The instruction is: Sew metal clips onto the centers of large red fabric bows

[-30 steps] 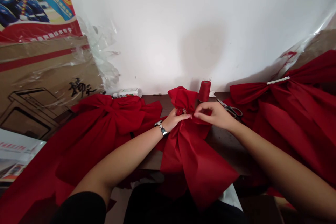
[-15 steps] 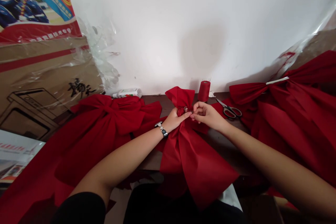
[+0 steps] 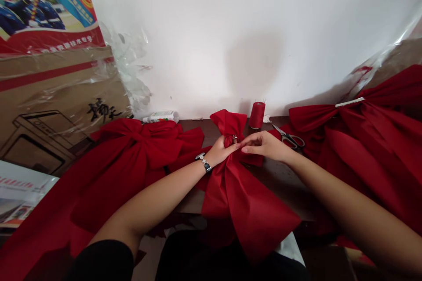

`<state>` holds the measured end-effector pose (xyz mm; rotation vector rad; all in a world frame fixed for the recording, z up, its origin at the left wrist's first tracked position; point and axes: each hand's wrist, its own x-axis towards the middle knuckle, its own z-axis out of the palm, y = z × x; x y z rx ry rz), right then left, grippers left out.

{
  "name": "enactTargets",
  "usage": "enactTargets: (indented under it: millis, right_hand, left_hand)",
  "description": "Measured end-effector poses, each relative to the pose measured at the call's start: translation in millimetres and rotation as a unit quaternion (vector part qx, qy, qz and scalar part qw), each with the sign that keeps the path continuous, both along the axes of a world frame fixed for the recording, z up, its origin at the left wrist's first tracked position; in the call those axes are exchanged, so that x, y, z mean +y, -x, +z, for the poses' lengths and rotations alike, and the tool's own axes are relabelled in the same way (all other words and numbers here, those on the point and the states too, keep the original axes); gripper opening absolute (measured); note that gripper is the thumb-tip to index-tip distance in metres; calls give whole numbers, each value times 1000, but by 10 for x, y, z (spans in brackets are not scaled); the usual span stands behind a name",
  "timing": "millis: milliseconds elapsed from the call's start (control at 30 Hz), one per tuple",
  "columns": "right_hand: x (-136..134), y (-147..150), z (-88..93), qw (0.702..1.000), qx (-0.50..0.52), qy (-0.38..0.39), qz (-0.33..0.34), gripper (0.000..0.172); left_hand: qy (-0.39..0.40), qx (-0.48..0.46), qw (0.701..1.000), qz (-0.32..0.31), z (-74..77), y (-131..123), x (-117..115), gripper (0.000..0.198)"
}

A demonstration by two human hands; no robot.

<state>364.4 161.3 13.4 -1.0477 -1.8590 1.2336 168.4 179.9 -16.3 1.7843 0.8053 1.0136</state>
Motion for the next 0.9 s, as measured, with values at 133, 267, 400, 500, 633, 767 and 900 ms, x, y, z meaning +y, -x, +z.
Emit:
enactTargets:
  millis: [133, 267, 400, 500, 633, 767, 900]
  right_hand:
    - [28, 38, -100, 1000, -17, -7, 18, 33]
    - [40, 49, -107, 1000, 7, -7, 20, 24]
    - [30, 44, -72, 999, 41, 11, 13, 24]
    - [11, 37, -56, 997, 68, 22, 27, 26]
    - [-7, 20, -52, 992, 77, 26, 95, 28]
    - [0, 4, -71, 986, 56, 45, 151, 37]
    - [13, 23, -113, 982, 31, 45, 178, 44]
  left_hand:
    - [10, 17, 1000, 14, -33, 9, 11, 25]
    - [20, 24, 999, 19, -54, 13, 17, 28]
    - [2, 25, 1000, 17, -50, 16, 34, 32]
    - [-23, 34, 999, 28, -45, 19, 56, 36]
    - [-46, 43, 997, 40, -54, 17, 76, 37]
    - [-61, 54, 996, 48, -78, 11, 80, 32]
    - [-55, 64, 995, 55, -88, -1, 81, 30]
